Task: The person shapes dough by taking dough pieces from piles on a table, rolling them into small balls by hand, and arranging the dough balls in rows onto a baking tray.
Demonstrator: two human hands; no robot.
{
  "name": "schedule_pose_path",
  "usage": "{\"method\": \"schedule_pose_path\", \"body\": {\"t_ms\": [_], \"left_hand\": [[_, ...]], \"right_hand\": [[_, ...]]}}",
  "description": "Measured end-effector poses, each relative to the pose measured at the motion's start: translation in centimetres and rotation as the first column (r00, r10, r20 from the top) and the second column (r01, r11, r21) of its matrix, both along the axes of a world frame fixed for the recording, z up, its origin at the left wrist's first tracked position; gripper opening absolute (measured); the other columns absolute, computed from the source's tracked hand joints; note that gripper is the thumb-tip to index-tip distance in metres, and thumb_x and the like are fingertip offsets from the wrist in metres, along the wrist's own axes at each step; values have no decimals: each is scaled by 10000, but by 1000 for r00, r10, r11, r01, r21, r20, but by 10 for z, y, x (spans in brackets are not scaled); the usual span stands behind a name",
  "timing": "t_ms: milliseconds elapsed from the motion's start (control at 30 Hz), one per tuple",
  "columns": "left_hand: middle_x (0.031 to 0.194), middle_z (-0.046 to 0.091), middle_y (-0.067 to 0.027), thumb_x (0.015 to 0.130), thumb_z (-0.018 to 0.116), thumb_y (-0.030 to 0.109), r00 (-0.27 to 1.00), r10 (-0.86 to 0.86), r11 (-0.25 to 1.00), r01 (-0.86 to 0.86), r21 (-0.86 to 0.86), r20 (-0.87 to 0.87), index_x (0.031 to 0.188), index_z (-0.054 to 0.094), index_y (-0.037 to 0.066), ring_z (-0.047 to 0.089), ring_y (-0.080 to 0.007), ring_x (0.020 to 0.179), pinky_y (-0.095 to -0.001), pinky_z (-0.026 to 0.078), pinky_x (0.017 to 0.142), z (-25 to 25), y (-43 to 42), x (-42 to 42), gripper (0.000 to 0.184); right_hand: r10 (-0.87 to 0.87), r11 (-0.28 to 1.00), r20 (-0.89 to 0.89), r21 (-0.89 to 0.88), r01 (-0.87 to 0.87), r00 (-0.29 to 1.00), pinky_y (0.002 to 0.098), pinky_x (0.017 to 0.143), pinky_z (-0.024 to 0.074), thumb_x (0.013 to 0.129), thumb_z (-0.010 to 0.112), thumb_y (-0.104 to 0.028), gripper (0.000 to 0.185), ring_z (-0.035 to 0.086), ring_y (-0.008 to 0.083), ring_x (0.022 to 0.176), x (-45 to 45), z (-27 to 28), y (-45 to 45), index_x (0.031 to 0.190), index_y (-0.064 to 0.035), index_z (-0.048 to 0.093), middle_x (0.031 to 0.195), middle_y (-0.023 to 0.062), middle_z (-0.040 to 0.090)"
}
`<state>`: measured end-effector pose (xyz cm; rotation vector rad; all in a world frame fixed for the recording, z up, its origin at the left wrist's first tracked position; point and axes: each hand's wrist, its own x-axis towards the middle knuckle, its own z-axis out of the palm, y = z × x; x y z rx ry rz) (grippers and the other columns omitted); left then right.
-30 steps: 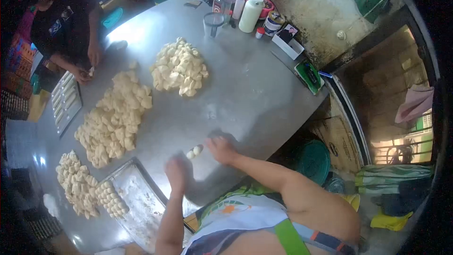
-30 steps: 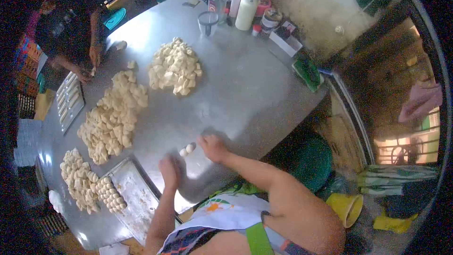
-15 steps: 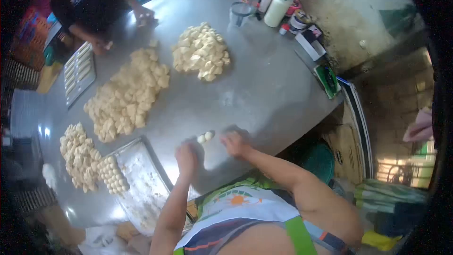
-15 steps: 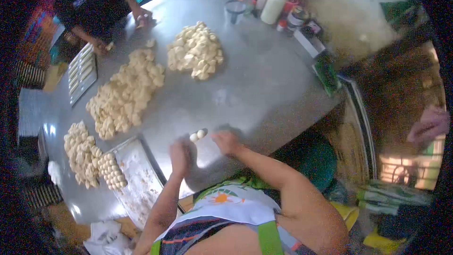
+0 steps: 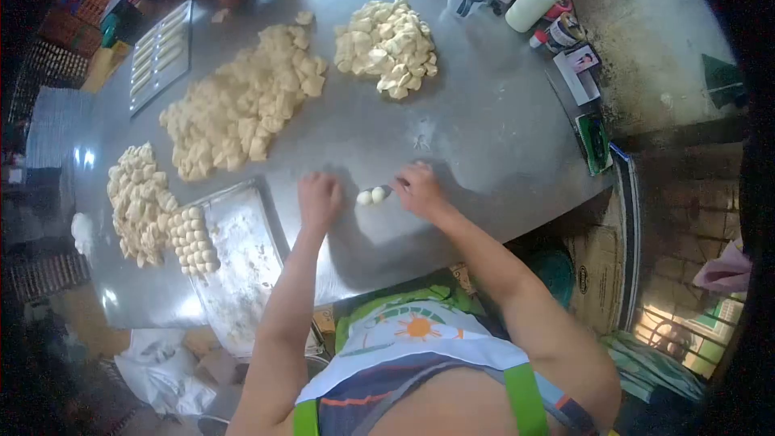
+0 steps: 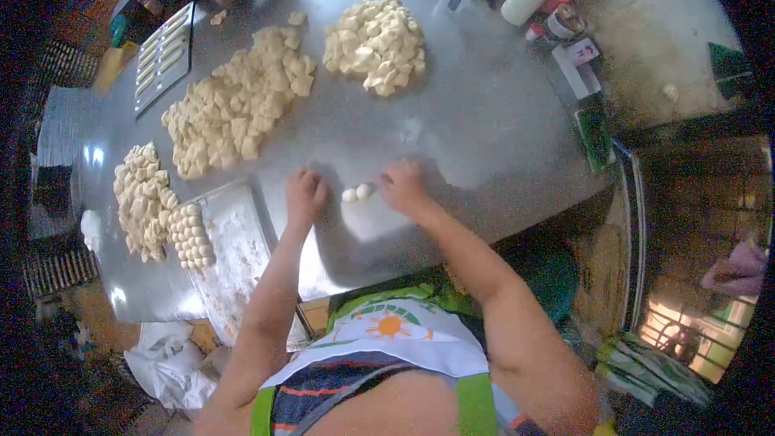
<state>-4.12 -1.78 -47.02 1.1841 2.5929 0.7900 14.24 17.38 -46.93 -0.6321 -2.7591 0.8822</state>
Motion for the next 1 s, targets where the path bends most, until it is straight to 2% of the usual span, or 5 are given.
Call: {"method": "schedule_pose_path", "body": {"t_ms": [200,367,533,800,1000], "left_hand": [[984,642,-144,767,687,41,900,24,961,-142,239,436,1037,688,53,624,-297,988,-393,507,809,39,-3,15,270],[976,642,-177,746,718,121,870,-85,991,23,133,486,1066,661,38,622,-351,938,-428,500,830,25,22,23,336],[1244,508,-192,728,733,-19,911,-206,978,181,101,358,1324,554,91,569,-356,1078,-398,504,914,41,21,40,632],[1311,502,-208,759,752,48,893,-247,967,200,158,376,1303,567,88,551,-397,1124,-435,464,985,38,19,25,576],[913,650,-145,800,674,0,992,-124,883,119,455,-20,1113,647,48,604,-350,882,-421,475,801,69,162,-107,318]], "right_hand": [[-102,947,-116,-315,61,988,422,900,471,782,646,-78,295,591,358,1021,-5,31,-4,1072,-30,648,1037,177,605],[317,925,19,-228,-304,948,443,876,480,781,669,-111,396,578,378,1027,-47,17,-3,1158,-21,590,1061,178,596],[330,905,16,-291,-311,944,454,875,485,786,679,-172,420,583,379,1026,-37,21,-12,1168,-39,564,1080,173,575],[443,862,144,-339,-377,885,487,822,501,887,637,-256,283,613,383,965,-54,55,17,1102,-73,609,1014,179,610],[-146,986,-276,-113,119,950,419,777,512,798,715,-203,269,617,331,885,-174,56,134,1000,-45,630,1022,163,607]]}}
